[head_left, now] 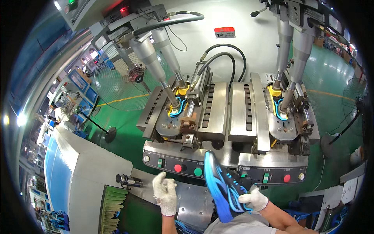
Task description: The person places shoes into a pressing machine, operates the machine with buttons, removes the pressed shoes, and transfers shoes to and from a conveyor belt.
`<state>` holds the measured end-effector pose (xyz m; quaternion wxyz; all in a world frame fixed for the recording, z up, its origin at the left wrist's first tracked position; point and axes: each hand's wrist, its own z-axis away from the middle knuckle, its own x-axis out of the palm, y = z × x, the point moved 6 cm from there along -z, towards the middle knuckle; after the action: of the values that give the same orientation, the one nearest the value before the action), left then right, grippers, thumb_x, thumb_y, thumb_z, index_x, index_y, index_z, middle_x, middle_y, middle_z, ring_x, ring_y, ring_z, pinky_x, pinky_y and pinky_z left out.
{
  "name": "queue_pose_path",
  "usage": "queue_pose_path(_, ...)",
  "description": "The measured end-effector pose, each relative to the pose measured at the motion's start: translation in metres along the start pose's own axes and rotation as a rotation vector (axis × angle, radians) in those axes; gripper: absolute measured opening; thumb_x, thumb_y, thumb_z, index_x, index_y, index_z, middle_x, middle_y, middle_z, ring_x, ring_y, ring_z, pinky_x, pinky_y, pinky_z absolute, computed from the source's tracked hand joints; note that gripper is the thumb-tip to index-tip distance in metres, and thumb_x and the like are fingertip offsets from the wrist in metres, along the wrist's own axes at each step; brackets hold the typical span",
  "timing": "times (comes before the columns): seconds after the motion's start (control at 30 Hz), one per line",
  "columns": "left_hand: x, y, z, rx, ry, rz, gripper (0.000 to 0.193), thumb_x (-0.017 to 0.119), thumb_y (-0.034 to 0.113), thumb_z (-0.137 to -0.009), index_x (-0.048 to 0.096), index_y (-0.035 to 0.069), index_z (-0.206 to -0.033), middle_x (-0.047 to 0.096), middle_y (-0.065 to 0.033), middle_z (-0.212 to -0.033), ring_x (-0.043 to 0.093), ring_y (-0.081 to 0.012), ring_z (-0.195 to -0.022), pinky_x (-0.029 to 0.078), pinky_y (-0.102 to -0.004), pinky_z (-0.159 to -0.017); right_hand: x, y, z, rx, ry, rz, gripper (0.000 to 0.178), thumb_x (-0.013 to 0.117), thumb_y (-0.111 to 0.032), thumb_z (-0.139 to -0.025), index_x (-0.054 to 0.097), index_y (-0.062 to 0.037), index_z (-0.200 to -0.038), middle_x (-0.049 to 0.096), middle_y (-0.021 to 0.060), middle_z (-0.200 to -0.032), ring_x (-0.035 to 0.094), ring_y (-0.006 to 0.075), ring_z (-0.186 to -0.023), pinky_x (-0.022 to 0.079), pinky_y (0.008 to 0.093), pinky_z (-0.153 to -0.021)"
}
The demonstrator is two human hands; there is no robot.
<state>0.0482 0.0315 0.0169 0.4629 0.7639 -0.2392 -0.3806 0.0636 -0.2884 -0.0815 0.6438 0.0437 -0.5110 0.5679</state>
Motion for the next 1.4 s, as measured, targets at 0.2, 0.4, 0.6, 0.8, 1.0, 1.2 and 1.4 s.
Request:
queue_pose_path(0.2, 0.122, -0.066, 0.022, -0.19, -0.057, 0.088, 0.037, 0.065, 0.0, -0.096, 0.054, -0.001, -0.131, 0.059, -0.0117, -0.117, 0.067, -0.016, -0.084, 0.06, -0.0298, -0.076, -0.065, -0.115, 0.007, -0.293, 0.071, -0.083, 0.071, 0.067, 0.006, -0.074, 0.049, 0.0077, -0.143, 0.07, 0.0189, -0.12, 0.073, 0.0269, -0.1, 0.061, 0.0406, -0.087)
queue_pose_path(0.4, 0.116, -0.057, 0.002, -0.053, -0.056, -0.03, 0.037, 0.066, 0.0, -0.095, 0.057, 0.001, -0.131, 0.059, -0.0126, -0.12, 0.069, -0.0186, -0.093, 0.058, -0.0305, -0.077, -0.067, -0.117, -0.012, -0.436, 0.13, -0.245, 0.072, 0.064, 0.001, -0.077, 0.042, 0.0084, -0.145, 0.07, 0.0166, -0.116, 0.073, 0.0256, -0.094, 0.062, 0.0392, -0.082)
queue_pose_path(0.6, 0.094, -0.017, -0.04, 0.218, -0.074, -0.183, 0.044, 0.07, -0.001, -0.091, 0.056, 0.0, -0.132, 0.062, -0.0158, -0.126, 0.07, -0.0232, -0.1, 0.058, -0.0338, -0.085, -0.076, -0.104, -0.023, -0.448, 0.07, -0.205, 0.055, 0.069, -0.003, -0.081, 0.052, 0.0101, -0.132, 0.071, 0.0133, -0.097, 0.072, 0.0232, -0.083, 0.063, 0.0374, -0.077)
queue_pose_path(0.8, 0.103, 0.011, -0.118, 0.404, -0.105, -0.374, 0.043, 0.073, 0.007, -0.09, 0.06, -0.001, -0.13, 0.065, -0.0192, -0.128, 0.066, -0.0337, -0.114, 0.053, -0.0407, -0.099, -0.091, -0.088, -0.033, -0.46, 0.163, -0.13, 0.043, 0.066, 0.0, -0.086, 0.052, 0.0019, -0.127, 0.062, 0.0027, -0.084, 0.063, 0.0126, -0.071, 0.055, 0.0291, -0.066)
queue_pose_path(1.0, 0.175, -0.044, -0.217, 0.486, -0.259, -0.506, 0.049, 0.068, 0.019, -0.092, 0.056, -0.001, -0.136, 0.059, -0.0234, -0.135, 0.057, -0.0385, -0.127, 0.044, -0.0432, -0.11, -0.055, -0.111, -0.029, -0.45, 0.122, -0.181, 0.066, 0.071, 0.002, -0.083, 0.044, 0.0067, -0.142, 0.067, 0.0116, -0.109, 0.069, 0.0216, -0.089, 0.061, 0.0367, -0.078)
queue_pose_path(1.2, 0.264, -0.123, -0.298, 0.304, -0.323, -0.561, 0.064, 0.068, 0.03, -0.092, 0.047, -0.001, -0.145, 0.056, -0.0287, -0.139, 0.052, -0.0448, -0.13, 0.042, -0.0475, -0.11, -0.068, -0.111, -0.03, -0.369, 0.221, -0.128, 0.076, 0.078, -0.001, -0.079, 0.042, 0.008, -0.146, 0.068, 0.0169, -0.123, 0.071, 0.0264, -0.104, 0.06, 0.0409, -0.092)
queue_pose_path(1.4, 0.309, -0.162, -0.365, 0.153, -0.2, -0.736, 0.098, 0.081, 0.042, -0.08, 0.033, -0.004, -0.151, 0.055, -0.029, -0.141, 0.056, -0.0421, -0.129, 0.045, -0.0508, -0.107, -0.083, -0.11, -0.021, -0.236, 0.419, -0.141, 0.071, 0.075, 0.003, -0.079, 0.044, 0.0079, -0.143, 0.069, 0.0159, -0.118, 0.071, 0.0263, -0.098, 0.06, 0.0397, -0.087)
